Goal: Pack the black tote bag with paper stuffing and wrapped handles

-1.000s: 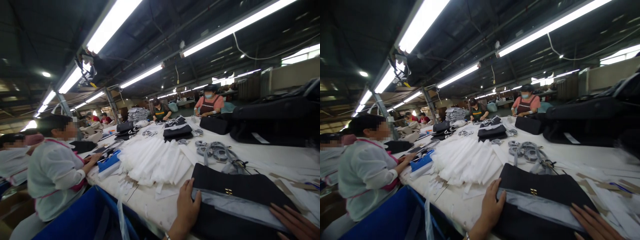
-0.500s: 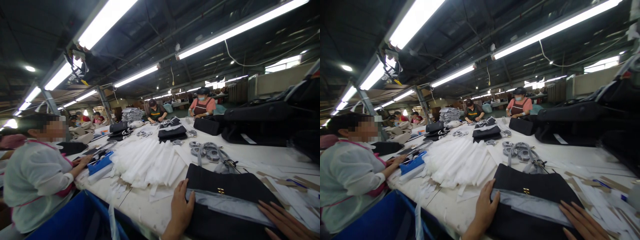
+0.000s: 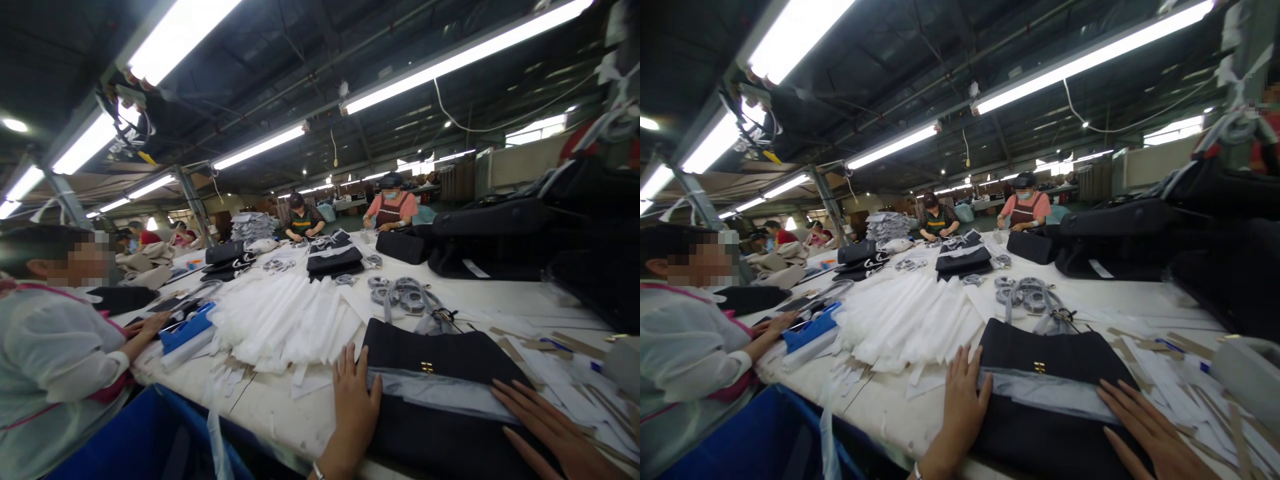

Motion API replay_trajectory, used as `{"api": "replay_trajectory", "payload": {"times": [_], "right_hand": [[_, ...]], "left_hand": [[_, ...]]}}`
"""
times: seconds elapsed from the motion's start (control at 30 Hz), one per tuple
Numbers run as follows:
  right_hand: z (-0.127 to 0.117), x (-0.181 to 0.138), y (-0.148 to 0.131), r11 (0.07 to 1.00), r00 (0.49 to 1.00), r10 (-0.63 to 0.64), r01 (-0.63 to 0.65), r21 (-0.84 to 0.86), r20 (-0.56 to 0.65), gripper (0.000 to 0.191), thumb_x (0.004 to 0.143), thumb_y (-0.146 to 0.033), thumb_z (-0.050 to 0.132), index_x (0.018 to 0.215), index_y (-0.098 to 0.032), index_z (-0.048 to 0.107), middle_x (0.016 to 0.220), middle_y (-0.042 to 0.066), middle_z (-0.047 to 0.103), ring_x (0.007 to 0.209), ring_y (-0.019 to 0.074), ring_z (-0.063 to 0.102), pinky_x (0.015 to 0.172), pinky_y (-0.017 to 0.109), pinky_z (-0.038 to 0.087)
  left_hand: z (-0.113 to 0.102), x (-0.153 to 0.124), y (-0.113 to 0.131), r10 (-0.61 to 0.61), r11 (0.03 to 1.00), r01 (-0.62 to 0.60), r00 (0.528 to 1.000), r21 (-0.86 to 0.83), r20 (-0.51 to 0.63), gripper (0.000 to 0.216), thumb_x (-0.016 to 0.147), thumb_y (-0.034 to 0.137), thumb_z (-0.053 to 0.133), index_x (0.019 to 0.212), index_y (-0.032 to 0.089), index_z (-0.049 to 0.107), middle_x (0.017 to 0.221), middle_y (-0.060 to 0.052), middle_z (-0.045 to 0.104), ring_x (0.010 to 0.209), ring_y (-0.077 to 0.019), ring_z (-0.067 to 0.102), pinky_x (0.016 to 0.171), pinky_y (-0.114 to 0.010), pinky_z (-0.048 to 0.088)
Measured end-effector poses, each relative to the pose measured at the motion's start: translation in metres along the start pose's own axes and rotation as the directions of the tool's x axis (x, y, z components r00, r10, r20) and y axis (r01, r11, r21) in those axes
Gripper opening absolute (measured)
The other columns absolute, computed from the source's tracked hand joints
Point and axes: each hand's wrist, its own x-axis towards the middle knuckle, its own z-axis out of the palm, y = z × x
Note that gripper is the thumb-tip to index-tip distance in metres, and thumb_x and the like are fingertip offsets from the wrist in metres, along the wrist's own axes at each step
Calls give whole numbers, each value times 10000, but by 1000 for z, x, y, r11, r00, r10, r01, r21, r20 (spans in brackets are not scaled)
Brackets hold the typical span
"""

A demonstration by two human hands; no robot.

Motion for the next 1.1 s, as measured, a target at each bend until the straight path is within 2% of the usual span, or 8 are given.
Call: {"api": "replay_trajectory", "payload": {"times": [0.1, 0.23, 0.3, 0.47, 0.83, 0.9, 1.0, 1.1], "right_hand": [[-2, 1, 1, 1000, 1000, 13, -12, -12, 19, 655, 891, -457, 507, 1507, -399, 292, 1493, -30, 439, 1338, 332, 442, 1016, 559, 509], [-24, 9, -21, 994, 989, 96, -102, 45, 109, 575, 923, -500, 489, 1455, -286, 438, 1488, 36, 454, 1382, 329, 383, 1095, 559, 417], [-38, 15, -34, 985, 977, 145, -158, 71, 156, 539, 938, -477, 490, 1429, -253, 476, 1481, 48, 465, 1407, 304, 345, 1137, 532, 369], [-52, 25, -47, 972, 972, 169, -192, 136, 164, 479, 955, -365, 491, 1417, -239, 483, 1471, 58, 478, 1416, 267, 330, 1155, 499, 353], [-70, 26, -49, 976, 968, 105, -144, 164, 229, 476, 949, -321, 526, 1418, -251, 481, 1477, 73, 469, 1425, 260, 313, 1159, 482, 340], [-88, 24, -42, 977, 969, 112, -148, 153, 221, 424, 960, -307, 511, 1380, -252, 523, 1431, 75, 520, 1377, 244, 400, 1144, 447, 370], [-132, 20, -16, 969, 965, 242, -247, 32, 101, 390, 974, -309, 471, 1348, -227, 548, 1366, 90, 575, 1280, 236, 512, 1111, 420, 411], [-180, 16, 27, 881, 896, 438, -444, -162, -77, 382, 956, -335, 478, 1288, -184, 591, 1316, 128, 606, 1230, 282, 548, 1090, 465, 414]], "left_hand": [[1, 1, 19, 255, 963, -254, 967, 89, 1, 553, 917, 150, 418, 1455, 276, 409, 1536, -46, 393, 1447, -281, 307, 1204, -592, 205], [17, 1, 58, 584, 811, -581, 794, -72, 167, 473, 954, 186, 418, 1423, 253, 430, 1423, -34, 544, 1336, -192, 480, 1146, -423, 402], [28, 1, 75, 649, 759, -637, 726, -133, 227, 443, 966, 243, 443, 1409, 230, 439, 1441, -45, 525, 1340, -191, 473, 1140, -390, 410], [52, 4, 92, 706, 700, -693, 637, -172, 308, 463, 976, 304, 459, 1424, 198, 414, 1494, -66, 460, 1391, -208, 408, 1174, -399, 354], [61, 0, 87, 725, 658, -747, 594, -94, 347, 491, 994, 370, 415, 1473, 283, 353, 1542, -45, 385, 1417, -249, 369, 1151, -477, 356], [63, 1, 87, 732, 649, -755, 589, -90, 343, 493, 997, 361, 409, 1479, 284, 343, 1540, -47, 388, 1412, -251, 377, 1147, -482, 362], [66, 1, 85, 743, 639, -765, 584, -86, 325, 490, 997, 359, 409, 1477, 284, 349, 1533, -49, 400, 1407, -256, 387, 1139, -487, 374], [67, 1, 84, 751, 635, -768, 586, -89, 305, 483, 995, 359, 413, 1470, 281, 366, 1528, -49, 407, 1401, -259, 396, 1133, -486, 383]]}}
